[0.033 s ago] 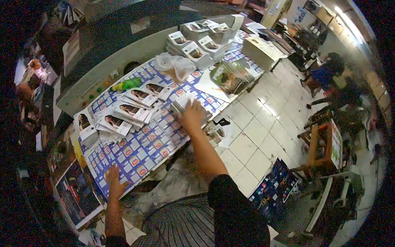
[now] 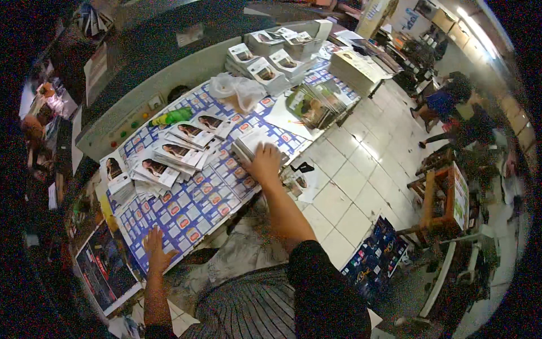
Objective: The person organizes and stacks printed cardboard packaging sheets by hand on a workshop table, aligning the sheets into a neat bundle.
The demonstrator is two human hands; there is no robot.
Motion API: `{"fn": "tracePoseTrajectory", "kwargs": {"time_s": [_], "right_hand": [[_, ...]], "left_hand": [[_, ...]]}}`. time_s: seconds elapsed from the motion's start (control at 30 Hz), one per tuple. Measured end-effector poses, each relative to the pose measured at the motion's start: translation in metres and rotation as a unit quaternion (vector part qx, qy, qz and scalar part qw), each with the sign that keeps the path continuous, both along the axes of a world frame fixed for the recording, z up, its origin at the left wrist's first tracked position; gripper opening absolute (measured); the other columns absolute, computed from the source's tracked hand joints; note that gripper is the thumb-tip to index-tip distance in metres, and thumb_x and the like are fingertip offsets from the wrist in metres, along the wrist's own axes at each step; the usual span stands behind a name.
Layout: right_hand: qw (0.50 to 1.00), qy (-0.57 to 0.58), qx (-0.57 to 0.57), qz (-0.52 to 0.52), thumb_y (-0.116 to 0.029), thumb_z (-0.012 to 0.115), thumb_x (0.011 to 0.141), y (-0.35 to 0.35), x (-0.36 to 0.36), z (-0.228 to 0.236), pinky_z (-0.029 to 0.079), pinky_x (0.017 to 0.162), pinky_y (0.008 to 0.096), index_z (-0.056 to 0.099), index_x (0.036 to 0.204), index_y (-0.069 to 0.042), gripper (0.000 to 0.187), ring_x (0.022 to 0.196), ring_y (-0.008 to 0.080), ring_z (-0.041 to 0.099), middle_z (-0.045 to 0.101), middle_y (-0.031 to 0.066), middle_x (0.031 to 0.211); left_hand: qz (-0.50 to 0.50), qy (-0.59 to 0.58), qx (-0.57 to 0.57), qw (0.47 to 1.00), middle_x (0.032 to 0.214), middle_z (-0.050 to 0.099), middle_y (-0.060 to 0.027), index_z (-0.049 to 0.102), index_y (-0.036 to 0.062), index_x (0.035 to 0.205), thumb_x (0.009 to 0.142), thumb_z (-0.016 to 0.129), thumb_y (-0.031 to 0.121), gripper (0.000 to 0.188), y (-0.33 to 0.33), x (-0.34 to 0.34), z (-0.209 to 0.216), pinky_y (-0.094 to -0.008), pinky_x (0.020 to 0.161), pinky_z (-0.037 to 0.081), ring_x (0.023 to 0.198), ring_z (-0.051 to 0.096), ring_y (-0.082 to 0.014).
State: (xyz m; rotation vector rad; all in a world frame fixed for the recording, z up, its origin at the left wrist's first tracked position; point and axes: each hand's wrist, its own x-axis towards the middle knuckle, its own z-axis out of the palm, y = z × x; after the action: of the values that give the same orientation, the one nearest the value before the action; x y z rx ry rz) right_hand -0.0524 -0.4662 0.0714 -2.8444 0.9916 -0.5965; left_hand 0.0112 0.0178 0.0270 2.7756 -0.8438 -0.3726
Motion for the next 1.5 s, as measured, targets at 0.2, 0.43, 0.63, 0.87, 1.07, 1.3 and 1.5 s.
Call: {"fn": "tracePoseTrajectory", "kwargs": {"time_s": [0.2,0.43,0.63,0.87,1.07,1.3,1.5], "right_hand": [[0.993,-0.064,0.029,0.100,-0.011,0.061,0.085,0.007,-0.044,-0.007,0.049,0.094,0.0465,0.061,0.126,-0.012,0.041,0.113,0.0371,0.058,0.062,0.0126,0.126],[0.932,-0.227,0.117,0.257,-0.007,0.060,0.080,0.090,-0.025,0.035,0.047,0.099,0.0462,0.062,0.126,-0.005,0.046,0.119,0.0386,0.057,0.059,0.0204,0.133],[0.817,-0.133,0.236,0.509,-0.021,0.062,0.090,0.233,-0.038,0.027,0.039,0.107,0.0487,0.052,0.135,0.001,0.051,0.126,0.0422,0.051,0.053,0.0239,0.138],[0.854,-0.088,0.326,0.395,-0.031,0.064,0.091,0.238,-0.027,0.024,0.035,0.111,0.0473,0.036,0.144,0.008,0.071,0.132,0.0436,0.043,0.042,0.0278,0.147],[0.881,-0.094,0.182,0.427,-0.027,0.067,0.091,0.259,-0.033,0.030,0.038,0.108,0.0473,0.040,0.143,0.005,0.067,0.128,0.0441,0.046,0.045,0.0273,0.143],[0.823,-0.099,0.424,0.366,-0.013,0.073,0.084,0.259,-0.025,0.049,0.050,0.086,0.0388,0.049,0.135,-0.003,0.057,0.097,0.0381,0.059,0.058,0.0207,0.109],[0.734,0.050,0.517,0.437,-0.012,0.071,0.090,0.259,-0.017,0.052,0.050,0.079,0.0333,0.062,0.114,-0.001,0.028,0.089,0.0188,0.063,0.066,0.0082,0.094]], "left_hand": [[-0.014,0.019,-0.019,1.000,0.164,0.021,-0.0135,0.033,0.0081,0.154,0.072,0.082,0.052,0.105,-0.008,0.001,0.006,-0.0533,0.122,0.003,0.153,0.012,-0.0323],[0.005,0.144,-0.156,0.977,0.159,0.032,-0.0186,0.030,0.0063,0.155,0.090,0.071,0.043,0.085,-0.037,-0.009,0.019,-0.0477,0.121,0.016,0.149,0.027,-0.0330],[0.190,0.383,-0.593,0.682,0.138,0.053,-0.0171,0.042,-0.0024,0.144,0.103,0.052,0.044,0.063,-0.092,-0.052,0.065,-0.0405,0.106,0.044,0.126,0.053,-0.0260],[0.246,0.406,-0.643,0.600,0.121,0.061,-0.0103,0.046,0.0037,0.137,0.105,0.050,0.030,0.042,-0.056,-0.072,0.047,-0.0404,0.083,0.056,0.104,0.064,-0.0235],[0.218,0.429,-0.690,0.541,0.131,0.058,-0.0080,0.048,0.0037,0.137,0.107,0.046,0.028,0.039,-0.049,-0.075,0.042,-0.0411,0.093,0.052,0.115,0.059,-0.0215],[0.350,0.405,-0.593,0.602,0.128,0.058,-0.0074,0.048,0.0045,0.138,0.107,0.046,0.029,0.040,-0.024,-0.081,0.038,-0.0377,0.092,0.052,0.110,0.059,-0.0185],[0.286,0.403,-0.627,0.602,0.139,0.053,-0.0118,0.039,0.0038,0.146,0.099,0.051,0.056,0.071,-0.021,-0.083,0.027,-0.0435,0.100,0.049,0.123,0.056,-0.0265]]}}
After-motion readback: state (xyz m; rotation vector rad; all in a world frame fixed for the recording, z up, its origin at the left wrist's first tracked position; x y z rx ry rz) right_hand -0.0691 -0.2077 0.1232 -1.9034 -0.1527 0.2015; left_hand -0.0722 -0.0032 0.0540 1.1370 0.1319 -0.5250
